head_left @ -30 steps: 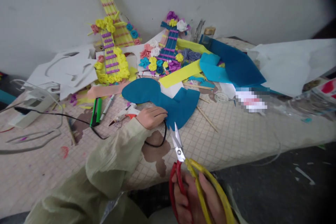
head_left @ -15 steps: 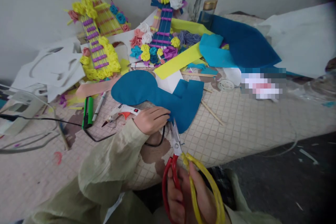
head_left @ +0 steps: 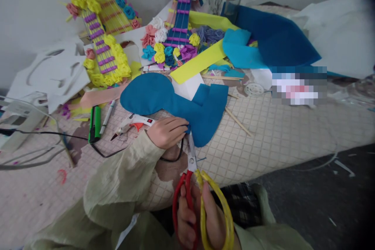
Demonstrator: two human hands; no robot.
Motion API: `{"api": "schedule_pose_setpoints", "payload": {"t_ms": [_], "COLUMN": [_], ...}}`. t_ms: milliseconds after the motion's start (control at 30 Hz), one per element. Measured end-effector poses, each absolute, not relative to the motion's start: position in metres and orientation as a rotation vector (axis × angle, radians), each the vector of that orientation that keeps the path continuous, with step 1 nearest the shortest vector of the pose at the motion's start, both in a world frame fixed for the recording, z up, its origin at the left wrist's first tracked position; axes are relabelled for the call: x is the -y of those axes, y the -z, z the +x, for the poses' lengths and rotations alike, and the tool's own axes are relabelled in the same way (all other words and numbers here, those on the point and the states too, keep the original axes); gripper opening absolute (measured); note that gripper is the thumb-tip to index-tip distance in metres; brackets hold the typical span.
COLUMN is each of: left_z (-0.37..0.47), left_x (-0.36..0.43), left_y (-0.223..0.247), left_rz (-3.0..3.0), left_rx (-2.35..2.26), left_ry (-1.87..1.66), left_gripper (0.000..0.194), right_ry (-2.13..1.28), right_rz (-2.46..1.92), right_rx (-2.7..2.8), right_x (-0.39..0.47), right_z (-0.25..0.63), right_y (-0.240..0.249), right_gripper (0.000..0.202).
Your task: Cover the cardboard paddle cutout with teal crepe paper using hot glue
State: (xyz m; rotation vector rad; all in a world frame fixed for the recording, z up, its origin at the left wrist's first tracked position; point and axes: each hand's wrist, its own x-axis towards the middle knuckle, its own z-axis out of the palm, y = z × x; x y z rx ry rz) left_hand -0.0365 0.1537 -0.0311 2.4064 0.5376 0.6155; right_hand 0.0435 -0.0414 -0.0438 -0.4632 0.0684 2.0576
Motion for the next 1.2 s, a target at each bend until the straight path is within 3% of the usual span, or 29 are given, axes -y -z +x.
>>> {"api": "schedule_pose_setpoints", "payload": {"t_ms": [300, 633, 1200], "left_z": [-0.037, -0.037, -0.037], "left_x": [-0.155, -0.159, -0.160], "left_y": [0.032, 0.037, 0.037], "left_rz": [2.357, 2.973, 2.992], "left_rx": [-0.556, -0.167, -0.148], "left_ry": [-0.660, -0.941, -0.990], "left_gripper": [0.012, 0.013, 0.013], "right_ry": [-2.023, -2.186, -2.180], "right_rz": [-0.663, -0.392, -0.499], "right_rx": [0.140, -0.227, -0.251], "right_x": [0.048, 0.044, 0.047], "right_z": [0.048, 0.059, 0.056], "right_y": [0.047, 0.044, 0.040], "right_gripper": [0.057, 0.058, 0.053]}}
